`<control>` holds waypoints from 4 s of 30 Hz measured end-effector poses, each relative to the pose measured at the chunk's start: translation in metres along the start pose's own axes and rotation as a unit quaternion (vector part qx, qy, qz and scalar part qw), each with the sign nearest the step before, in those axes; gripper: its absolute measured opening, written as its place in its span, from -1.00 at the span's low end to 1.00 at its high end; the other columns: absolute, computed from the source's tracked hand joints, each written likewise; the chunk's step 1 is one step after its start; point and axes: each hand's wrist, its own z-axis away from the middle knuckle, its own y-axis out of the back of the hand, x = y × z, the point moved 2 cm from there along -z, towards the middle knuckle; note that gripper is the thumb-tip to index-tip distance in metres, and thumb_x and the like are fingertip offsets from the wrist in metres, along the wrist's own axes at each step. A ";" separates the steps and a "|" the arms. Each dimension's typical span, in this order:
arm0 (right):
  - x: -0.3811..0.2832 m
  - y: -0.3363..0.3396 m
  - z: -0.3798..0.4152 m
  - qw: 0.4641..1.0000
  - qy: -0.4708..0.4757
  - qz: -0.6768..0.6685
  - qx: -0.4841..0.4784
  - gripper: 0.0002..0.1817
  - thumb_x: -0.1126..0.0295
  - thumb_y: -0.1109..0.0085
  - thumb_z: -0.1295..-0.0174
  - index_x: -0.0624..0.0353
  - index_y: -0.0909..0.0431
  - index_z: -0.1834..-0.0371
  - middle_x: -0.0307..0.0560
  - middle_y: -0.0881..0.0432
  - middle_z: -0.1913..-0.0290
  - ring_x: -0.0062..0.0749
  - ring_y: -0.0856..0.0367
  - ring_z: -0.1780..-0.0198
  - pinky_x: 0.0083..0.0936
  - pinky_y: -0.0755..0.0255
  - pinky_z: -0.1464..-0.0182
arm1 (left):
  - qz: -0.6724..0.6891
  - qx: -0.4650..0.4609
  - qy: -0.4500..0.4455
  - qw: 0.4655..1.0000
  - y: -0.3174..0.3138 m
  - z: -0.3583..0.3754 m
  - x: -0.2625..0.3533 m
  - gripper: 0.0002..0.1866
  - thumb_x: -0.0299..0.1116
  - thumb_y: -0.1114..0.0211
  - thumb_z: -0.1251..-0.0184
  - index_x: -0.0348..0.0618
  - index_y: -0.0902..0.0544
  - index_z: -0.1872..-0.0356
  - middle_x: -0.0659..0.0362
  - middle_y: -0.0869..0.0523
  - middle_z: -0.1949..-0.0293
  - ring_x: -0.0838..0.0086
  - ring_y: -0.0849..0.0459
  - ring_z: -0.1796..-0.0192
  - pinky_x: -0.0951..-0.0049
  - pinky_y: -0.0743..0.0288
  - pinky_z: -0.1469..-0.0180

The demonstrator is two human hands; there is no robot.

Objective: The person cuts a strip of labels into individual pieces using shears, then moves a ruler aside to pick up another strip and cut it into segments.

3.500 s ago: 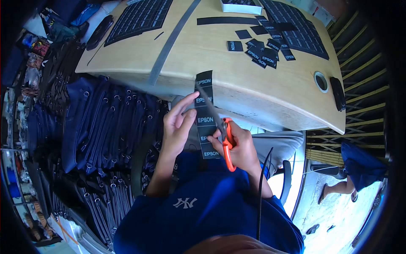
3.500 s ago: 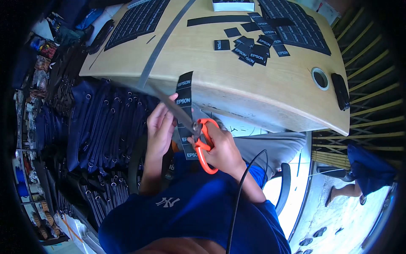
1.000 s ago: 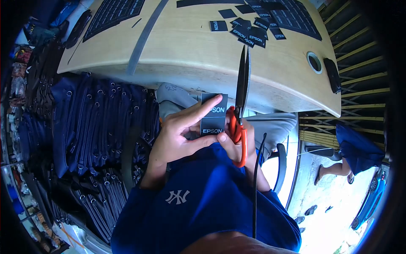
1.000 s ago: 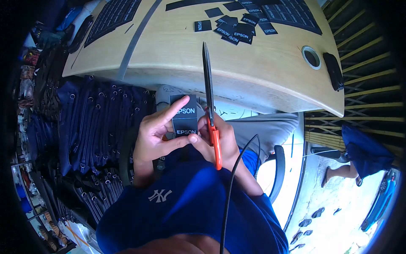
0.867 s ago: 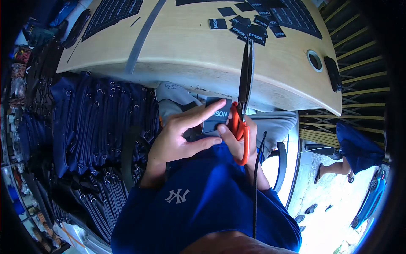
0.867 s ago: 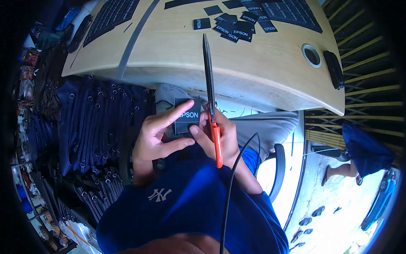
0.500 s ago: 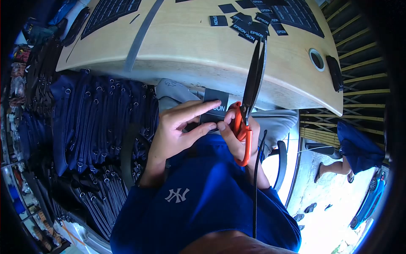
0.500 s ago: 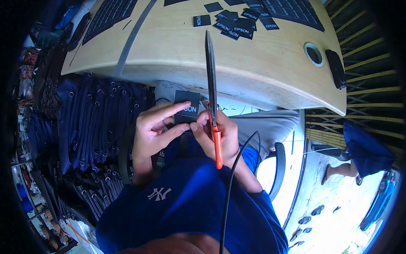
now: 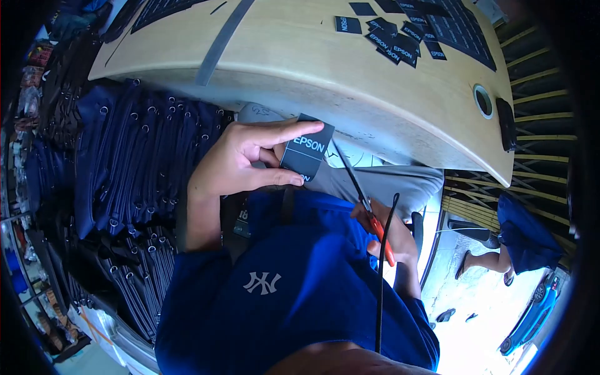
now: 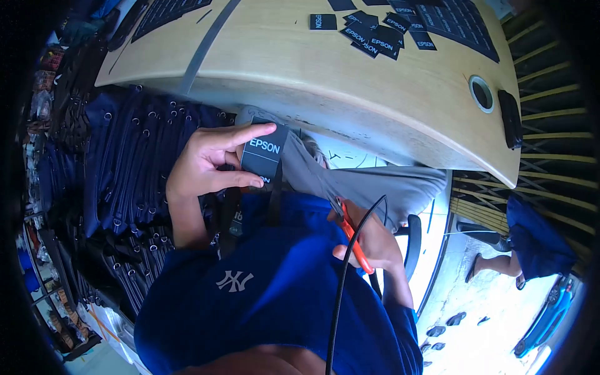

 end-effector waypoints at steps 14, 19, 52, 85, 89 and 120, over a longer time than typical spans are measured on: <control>-0.004 0.011 0.002 0.991 -0.004 0.018 -0.133 -0.46 0.00 -0.34 0.03 0.22 -0.54 0.14 -0.07 -0.54 0.38 -0.23 -0.56 0.39 -0.36 -0.42 0.31 | 0.030 -0.166 0.039 0.985 -0.007 -0.023 -0.011 -0.23 -0.66 -0.51 0.15 -0.13 -0.48 -0.24 -0.02 -0.56 -0.16 0.66 -0.67 0.27 0.69 -0.68 0.34; -0.001 0.004 -0.002 0.994 0.027 0.010 -0.105 -0.32 -0.18 -0.26 -0.03 0.35 -0.52 0.20 -0.32 -0.36 0.59 -0.67 -0.33 0.61 -0.67 -0.20 0.56 | 0.014 -0.198 0.046 0.979 -0.010 -0.029 -0.011 -0.21 -0.67 -0.52 0.17 -0.13 -0.47 -0.24 0.00 -0.61 -0.10 0.65 -0.67 0.27 0.69 -0.68 0.38; 0.003 0.007 -0.001 0.996 -0.024 0.061 -0.056 -0.44 -0.14 -0.19 -0.19 0.22 -0.45 0.56 -0.14 -0.32 0.71 -0.35 -0.30 0.63 -0.38 -0.21 0.51 | 0.027 -0.223 0.049 0.973 -0.007 -0.041 -0.018 -0.22 -0.68 -0.50 0.14 -0.23 -0.44 -0.26 0.03 -0.70 0.09 0.68 -0.64 0.31 0.71 -0.64 0.35; -0.007 -0.010 -0.020 0.985 0.086 -0.091 0.117 -0.31 -0.27 -0.13 -0.13 0.31 -0.50 0.33 -0.17 -0.43 0.56 -0.51 -0.38 0.53 -0.51 -0.28 0.44 | -0.090 0.150 -0.009 0.985 0.049 -0.116 0.010 -0.12 -0.69 -0.42 0.05 -0.18 -0.24 -0.39 -0.06 -0.41 -0.29 0.72 -0.59 0.37 0.67 -0.54 0.30; -0.006 -0.015 -0.036 0.967 0.125 -0.107 0.194 -0.49 0.06 -0.42 -0.07 0.30 -0.48 0.24 -0.21 -0.47 0.51 -0.58 -0.42 0.48 -0.58 -0.35 0.38 | 0.015 0.117 -0.014 0.993 0.016 -0.090 0.023 -0.26 -0.73 -0.39 0.04 -0.30 -0.35 -0.27 0.00 -0.57 -0.09 0.62 -0.65 0.27 0.63 -0.60 0.21; -0.060 -0.021 -0.071 0.907 0.141 -0.178 0.356 -0.77 0.53 -0.35 -0.11 0.19 -0.41 0.36 -0.46 -0.35 0.52 -0.87 -0.21 0.51 -0.82 -0.06 0.51 | 0.138 0.182 -0.117 0.966 -0.053 -0.024 -0.007 -0.26 -0.67 -0.37 -0.10 -0.30 -0.19 -0.31 -0.05 -0.52 -0.02 0.48 -0.65 0.09 0.54 -0.58 0.10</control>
